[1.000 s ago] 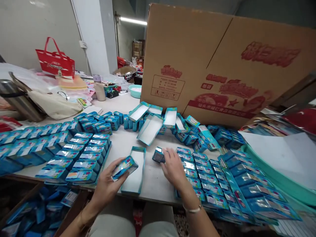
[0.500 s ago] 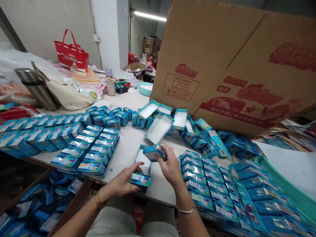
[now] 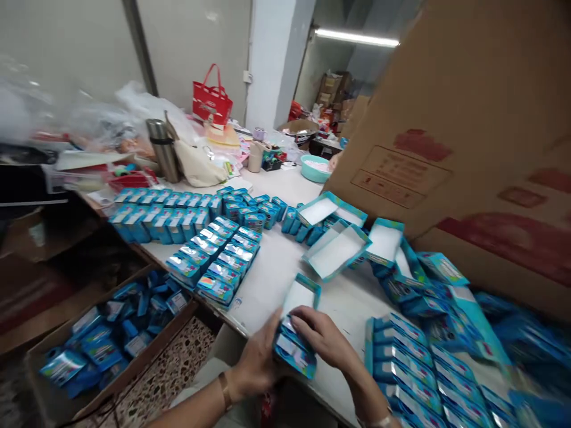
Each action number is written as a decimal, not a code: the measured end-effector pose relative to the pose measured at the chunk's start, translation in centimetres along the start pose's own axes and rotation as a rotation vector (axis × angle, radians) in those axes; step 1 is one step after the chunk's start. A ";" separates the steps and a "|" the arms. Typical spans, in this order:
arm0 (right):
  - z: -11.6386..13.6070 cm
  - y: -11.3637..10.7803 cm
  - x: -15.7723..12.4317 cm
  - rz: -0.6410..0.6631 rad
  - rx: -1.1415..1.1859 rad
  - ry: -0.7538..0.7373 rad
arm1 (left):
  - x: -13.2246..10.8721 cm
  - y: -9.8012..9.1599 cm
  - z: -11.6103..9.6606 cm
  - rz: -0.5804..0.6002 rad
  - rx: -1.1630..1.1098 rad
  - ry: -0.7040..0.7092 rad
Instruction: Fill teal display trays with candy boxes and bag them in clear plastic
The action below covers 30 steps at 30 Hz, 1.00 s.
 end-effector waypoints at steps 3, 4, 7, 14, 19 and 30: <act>-1.1 0.5 0.2 0.038 0.122 0.058 | 0.4 1.2 0.0 0.003 0.006 0.012; -1.4 0.7 0.2 0.050 0.149 0.069 | 0.5 1.6 0.2 -0.004 0.005 -0.003; -2.1 1.2 0.2 0.096 0.155 0.085 | 0.6 2.0 0.3 0.006 -0.025 -0.053; 2.3 -4.5 3.5 -0.150 -0.013 0.016 | -1.7 -11.8 -4.6 -0.290 -0.034 -0.032; 19.3 -3.5 12.2 -0.330 -0.265 -0.522 | -6.4 -33.7 -0.1 -1.147 0.368 -0.179; 31.2 10.9 29.4 -0.124 -1.197 -1.113 | -3.4 -37.4 14.8 -0.925 0.688 -0.435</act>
Point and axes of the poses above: each hand's wrist, its own x-axis towards the middle knuckle, its own y-axis out of the palm, z = x × y, the point moved 9 cm from there along x, towards the middle knuckle, and after that the axes turned 13 degrees about y, right-handed, at the moved point
